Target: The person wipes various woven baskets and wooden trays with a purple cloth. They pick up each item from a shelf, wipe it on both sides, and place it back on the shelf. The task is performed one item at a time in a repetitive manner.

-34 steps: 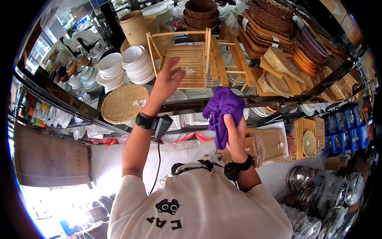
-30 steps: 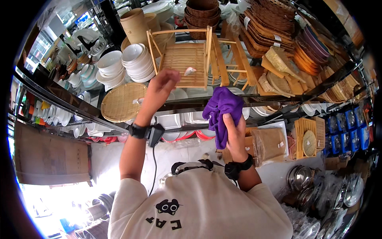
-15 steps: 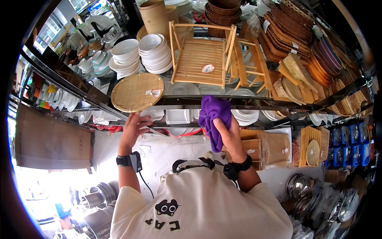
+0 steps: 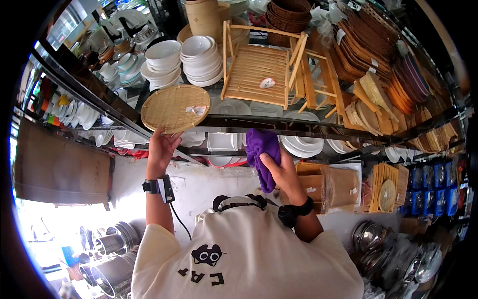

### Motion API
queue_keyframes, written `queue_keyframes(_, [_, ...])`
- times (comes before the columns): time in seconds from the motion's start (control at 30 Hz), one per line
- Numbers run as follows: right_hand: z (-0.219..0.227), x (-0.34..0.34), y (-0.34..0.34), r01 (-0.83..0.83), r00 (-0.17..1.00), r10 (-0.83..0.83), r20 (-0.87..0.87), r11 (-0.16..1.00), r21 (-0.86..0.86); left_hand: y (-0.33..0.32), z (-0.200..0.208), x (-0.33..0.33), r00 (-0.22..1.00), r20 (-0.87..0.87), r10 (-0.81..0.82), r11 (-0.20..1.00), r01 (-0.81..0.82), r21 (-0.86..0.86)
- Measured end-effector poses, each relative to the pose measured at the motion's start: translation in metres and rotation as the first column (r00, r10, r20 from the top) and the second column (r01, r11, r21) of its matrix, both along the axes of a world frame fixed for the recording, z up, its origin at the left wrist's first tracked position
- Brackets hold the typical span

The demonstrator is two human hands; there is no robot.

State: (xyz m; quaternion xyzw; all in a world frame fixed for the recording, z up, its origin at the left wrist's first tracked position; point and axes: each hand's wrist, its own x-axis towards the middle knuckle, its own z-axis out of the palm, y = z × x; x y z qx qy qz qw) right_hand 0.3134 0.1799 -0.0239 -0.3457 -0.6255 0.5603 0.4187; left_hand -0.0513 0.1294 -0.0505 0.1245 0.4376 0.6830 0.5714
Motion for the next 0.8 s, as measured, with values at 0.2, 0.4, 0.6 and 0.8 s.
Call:
queue_keyframes(0.2, [0.001,-0.004,0.0,-0.012,1.0,0.012,0.006,1.0,0.001,-0.022,0.009,0.007,0.999,0.033,0.001,0.998,-0.004,0.065])
queue_keyframes(0.4, [0.028,-0.016,0.004,-0.025,0.996,0.012,0.09,0.989,0.146,-0.055,0.037,0.028,0.968,-0.252,0.009,1.0,-0.006,0.014])
queue_keyframes(0.6, [0.042,-0.041,0.018,-0.126,0.987,0.096,0.131,0.961,0.245,-0.083,0.051,0.047,0.762,-0.63,-0.147,0.988,0.078,-0.136])
queue_keyframes(0.8, [0.045,-0.096,0.017,-0.096,0.979,-0.021,0.202,0.828,0.552,-0.091,0.076,0.081,0.53,-0.79,-0.31,0.942,0.283,-0.179])
